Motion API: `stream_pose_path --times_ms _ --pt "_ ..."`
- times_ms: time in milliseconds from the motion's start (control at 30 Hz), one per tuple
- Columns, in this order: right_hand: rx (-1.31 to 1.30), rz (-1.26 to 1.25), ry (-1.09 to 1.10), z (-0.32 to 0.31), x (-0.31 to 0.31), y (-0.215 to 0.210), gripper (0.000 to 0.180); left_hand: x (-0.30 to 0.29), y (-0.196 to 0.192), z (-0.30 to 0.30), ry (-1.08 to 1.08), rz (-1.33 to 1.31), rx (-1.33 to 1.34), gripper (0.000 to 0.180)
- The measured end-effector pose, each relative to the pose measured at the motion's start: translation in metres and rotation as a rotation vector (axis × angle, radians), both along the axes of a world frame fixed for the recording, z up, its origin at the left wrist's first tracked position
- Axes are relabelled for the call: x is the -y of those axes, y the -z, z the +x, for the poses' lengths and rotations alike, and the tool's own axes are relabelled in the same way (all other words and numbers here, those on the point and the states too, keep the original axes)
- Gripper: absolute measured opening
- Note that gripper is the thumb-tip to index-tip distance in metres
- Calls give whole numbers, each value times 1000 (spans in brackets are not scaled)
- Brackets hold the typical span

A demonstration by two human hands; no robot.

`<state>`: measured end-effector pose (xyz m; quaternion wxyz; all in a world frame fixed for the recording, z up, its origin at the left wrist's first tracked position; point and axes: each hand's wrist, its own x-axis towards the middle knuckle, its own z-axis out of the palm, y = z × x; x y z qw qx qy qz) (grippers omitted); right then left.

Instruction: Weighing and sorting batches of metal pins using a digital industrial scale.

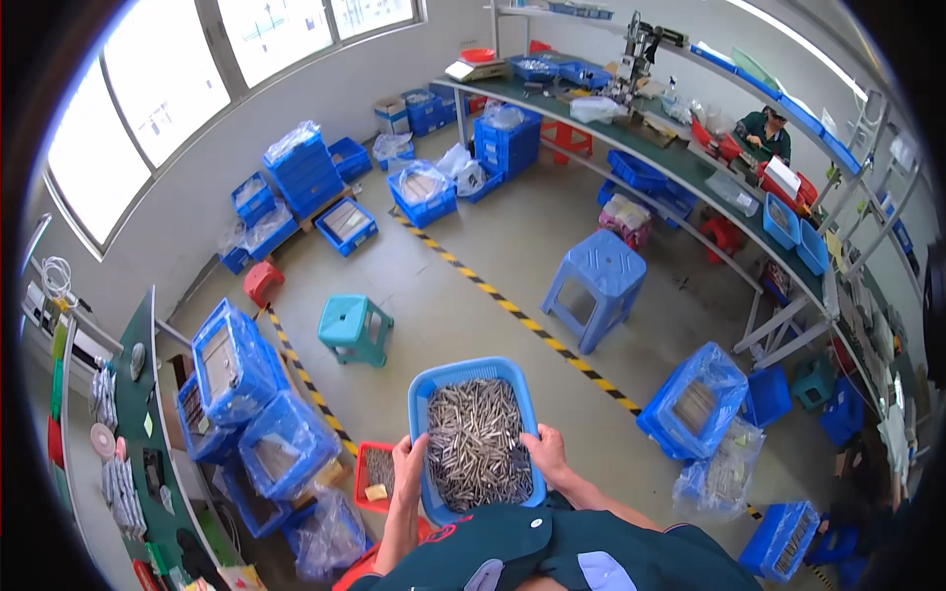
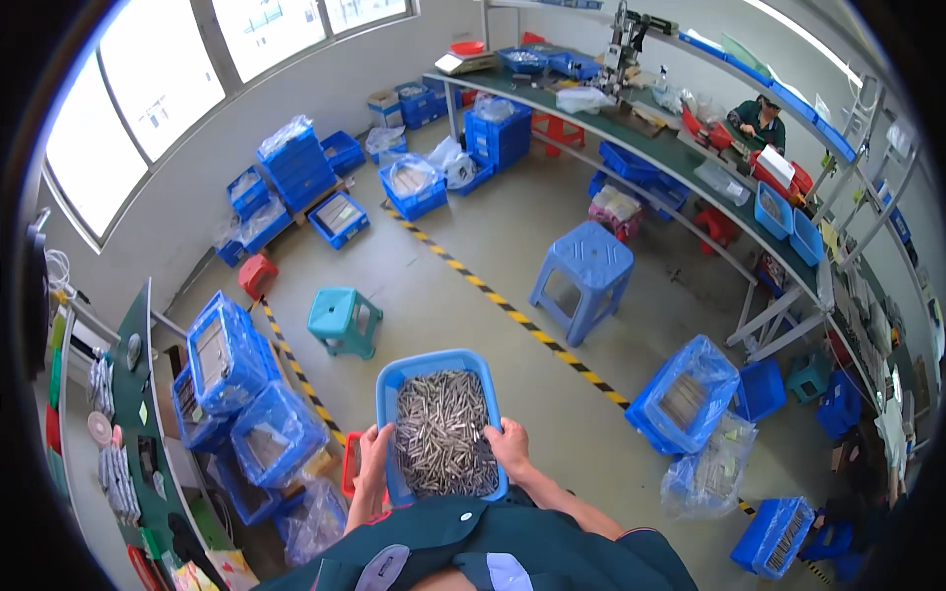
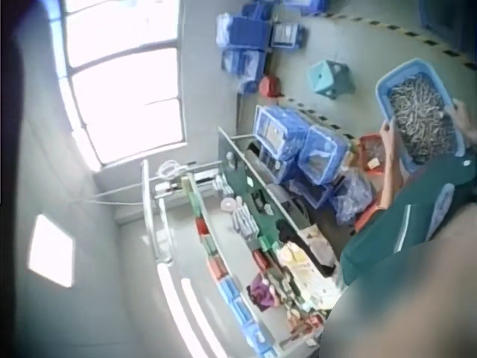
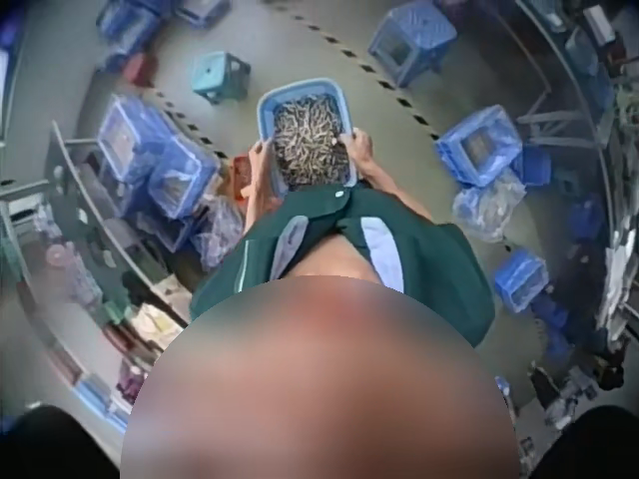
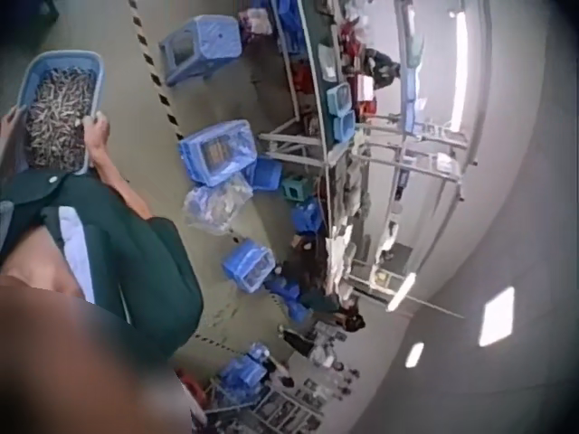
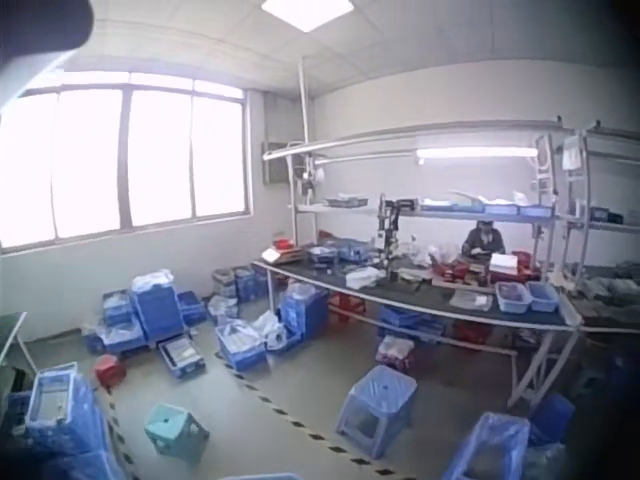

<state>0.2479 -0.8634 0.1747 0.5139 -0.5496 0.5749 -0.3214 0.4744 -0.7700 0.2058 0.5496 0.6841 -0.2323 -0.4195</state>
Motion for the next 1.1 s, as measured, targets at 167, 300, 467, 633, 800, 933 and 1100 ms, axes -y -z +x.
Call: stream_pose_path --times_ms 167,300,467,633,800,933,1100 --pt "-37 -13 -21 50 108 1 23 109 -13 54 -21 20 -108 15" --pt "-46 -23 -23 86 176 -13 22 182 -20 89 -6 -14 -121 15" --pt "31 28 -19 119 281 -16 20 288 -10 124 3 40 -57 15" --pt "-49 -151 -99 139 422 -10 22 408 13 146 -77 1 47 16" --pt "-51 -136 -172 156 539 -30 19 508 1 143 -230 -65 -53 13" --pt "-20 -34 -209 178 618 -30 18 577 -1 162 -278 -60 -80 13" --pt "25 94 -218 218 709 -29 17 663 0 198 -285 -18 -64 15"
